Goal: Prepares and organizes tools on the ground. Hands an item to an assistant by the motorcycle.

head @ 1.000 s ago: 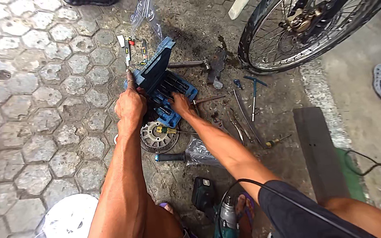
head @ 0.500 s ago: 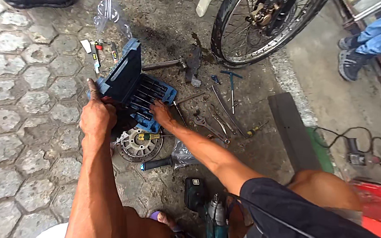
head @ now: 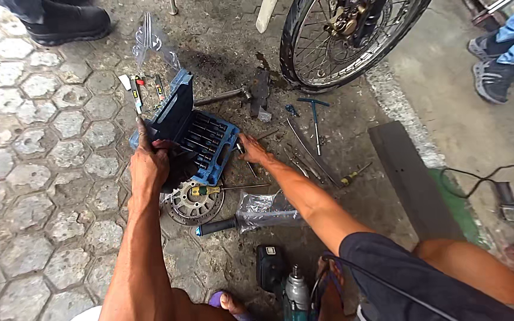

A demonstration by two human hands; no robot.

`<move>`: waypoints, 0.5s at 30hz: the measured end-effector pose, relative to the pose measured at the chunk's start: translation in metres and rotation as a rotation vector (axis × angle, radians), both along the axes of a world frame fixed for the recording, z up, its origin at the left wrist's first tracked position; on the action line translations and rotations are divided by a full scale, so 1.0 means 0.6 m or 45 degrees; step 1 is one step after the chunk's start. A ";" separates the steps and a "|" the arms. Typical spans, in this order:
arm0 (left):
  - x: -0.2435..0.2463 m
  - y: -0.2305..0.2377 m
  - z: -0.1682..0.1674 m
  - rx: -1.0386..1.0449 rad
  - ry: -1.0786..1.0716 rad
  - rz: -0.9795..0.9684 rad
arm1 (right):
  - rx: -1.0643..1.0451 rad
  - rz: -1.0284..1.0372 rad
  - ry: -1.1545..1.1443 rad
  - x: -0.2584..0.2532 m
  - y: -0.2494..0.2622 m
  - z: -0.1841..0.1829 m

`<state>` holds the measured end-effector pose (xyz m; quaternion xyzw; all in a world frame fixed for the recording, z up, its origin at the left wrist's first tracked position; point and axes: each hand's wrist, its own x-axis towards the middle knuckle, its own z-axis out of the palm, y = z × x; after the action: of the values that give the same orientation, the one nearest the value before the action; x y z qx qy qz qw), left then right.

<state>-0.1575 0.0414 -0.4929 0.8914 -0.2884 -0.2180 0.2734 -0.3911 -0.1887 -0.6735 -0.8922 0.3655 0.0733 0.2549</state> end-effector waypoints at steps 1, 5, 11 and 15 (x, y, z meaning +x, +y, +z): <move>-0.004 0.000 -0.004 -0.053 -0.010 -0.036 | -0.007 0.014 0.002 -0.007 0.000 -0.004; -0.017 -0.007 0.005 -0.207 -0.072 -0.143 | -0.134 0.093 0.045 -0.026 0.023 0.005; -0.041 0.010 0.001 -0.219 -0.070 -0.289 | -0.346 0.060 -0.075 -0.023 0.066 0.193; -0.060 -0.020 -0.002 -0.076 0.042 -0.571 | -0.212 -0.124 -0.507 0.047 0.117 0.281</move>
<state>-0.1934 0.0296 -0.4943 0.7927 -0.4812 -0.2795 0.2490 -0.3632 -0.1187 -0.5049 -0.8883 0.3556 -0.1471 0.2507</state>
